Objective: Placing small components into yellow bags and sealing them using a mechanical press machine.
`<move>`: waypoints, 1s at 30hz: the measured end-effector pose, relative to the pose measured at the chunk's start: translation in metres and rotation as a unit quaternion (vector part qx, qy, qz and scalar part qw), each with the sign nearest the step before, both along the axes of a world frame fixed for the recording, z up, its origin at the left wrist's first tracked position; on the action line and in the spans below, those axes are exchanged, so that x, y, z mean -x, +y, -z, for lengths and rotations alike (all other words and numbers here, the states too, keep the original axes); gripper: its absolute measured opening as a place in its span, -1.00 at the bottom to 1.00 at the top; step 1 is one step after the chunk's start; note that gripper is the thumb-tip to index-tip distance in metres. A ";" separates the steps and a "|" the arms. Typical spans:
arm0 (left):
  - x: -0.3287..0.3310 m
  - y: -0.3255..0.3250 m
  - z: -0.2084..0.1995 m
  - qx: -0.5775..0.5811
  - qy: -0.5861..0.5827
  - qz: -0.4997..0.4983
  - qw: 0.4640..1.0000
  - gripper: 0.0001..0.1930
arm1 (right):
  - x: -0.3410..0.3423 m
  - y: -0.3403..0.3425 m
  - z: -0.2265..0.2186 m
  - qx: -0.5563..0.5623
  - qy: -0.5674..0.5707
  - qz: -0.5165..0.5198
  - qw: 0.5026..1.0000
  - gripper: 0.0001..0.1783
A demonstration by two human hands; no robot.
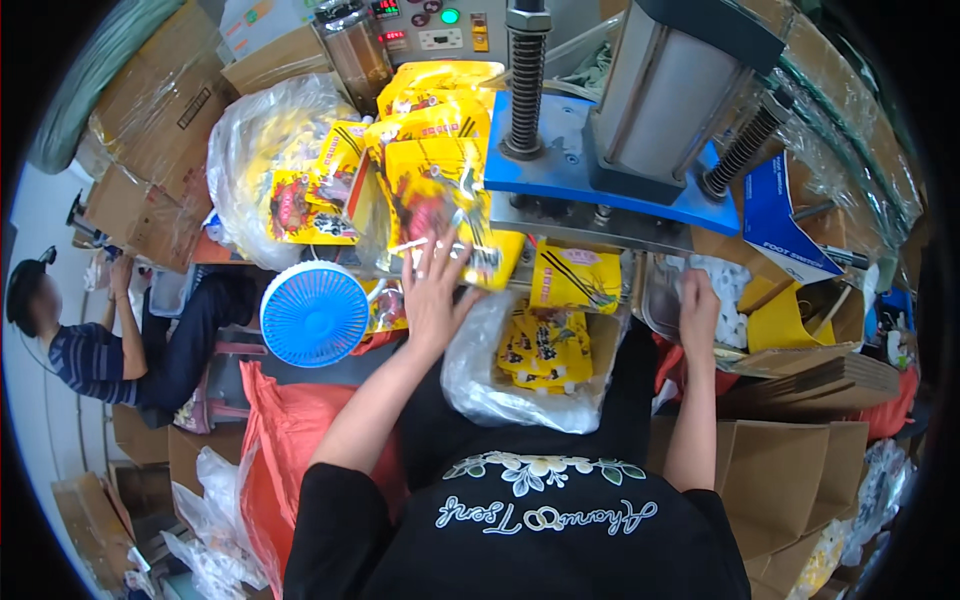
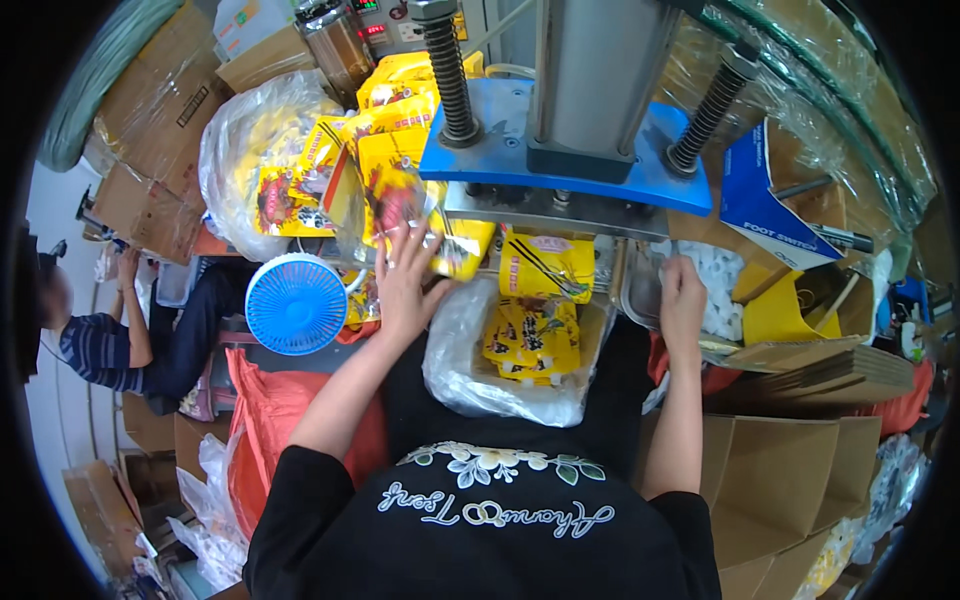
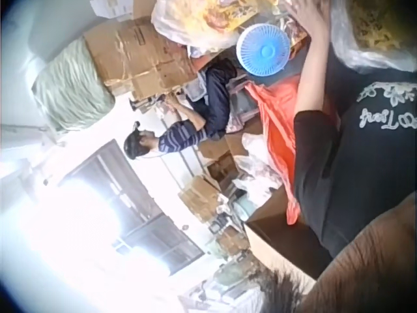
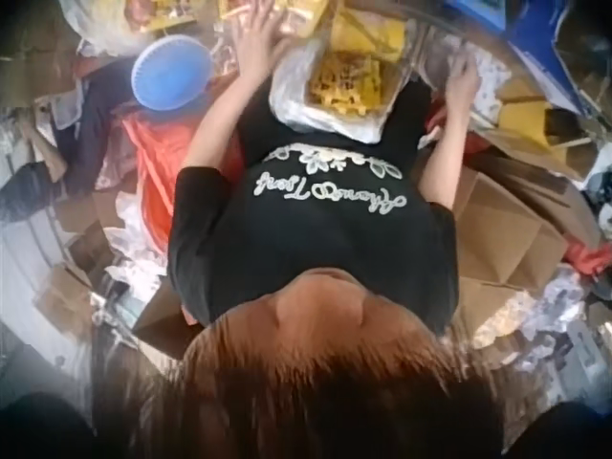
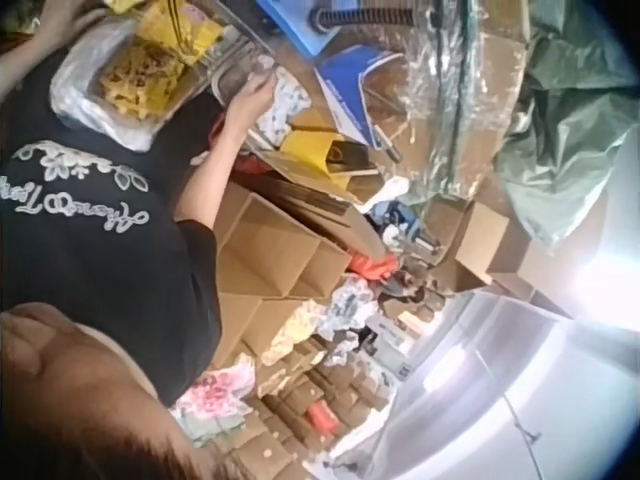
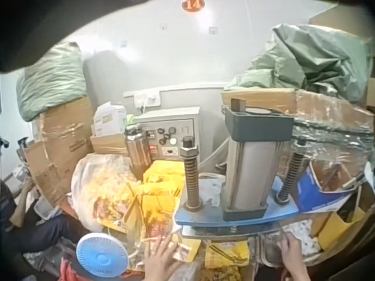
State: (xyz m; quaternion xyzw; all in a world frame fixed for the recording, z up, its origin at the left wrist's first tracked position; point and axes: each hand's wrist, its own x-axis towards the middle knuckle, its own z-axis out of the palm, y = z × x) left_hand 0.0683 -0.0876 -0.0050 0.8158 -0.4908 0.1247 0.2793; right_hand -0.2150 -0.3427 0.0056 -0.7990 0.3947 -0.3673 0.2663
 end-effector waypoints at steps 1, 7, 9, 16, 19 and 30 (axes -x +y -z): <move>0.000 0.012 0.003 0.022 0.001 0.015 1.000 -0.57 | 0.001 0.008 -0.007 -0.131 -0.041 0.030 0.990 -0.82; 0.015 0.021 -0.036 0.198 0.315 0.057 0.926 -0.94 | -0.006 0.034 -0.041 -0.136 -0.033 -0.066 0.988 -0.82; 0.033 0.023 -0.036 0.173 0.470 0.066 0.863 -0.91 | -0.023 0.054 -0.049 -0.155 -0.046 -0.108 0.981 -0.80; 0.076 0.021 -0.009 0.051 0.520 0.126 0.843 -0.84 | -0.056 0.097 -0.079 -0.084 0.097 -0.347 0.929 -0.79; 0.084 0.021 0.014 0.028 0.567 0.155 0.808 -0.77 | -0.062 0.097 -0.058 -0.189 0.053 -0.391 0.899 -0.79; 0.078 -0.063 -0.015 0.150 0.783 0.056 0.602 -0.73 | 0.016 0.045 -0.072 0.015 0.135 0.013 0.991 -0.66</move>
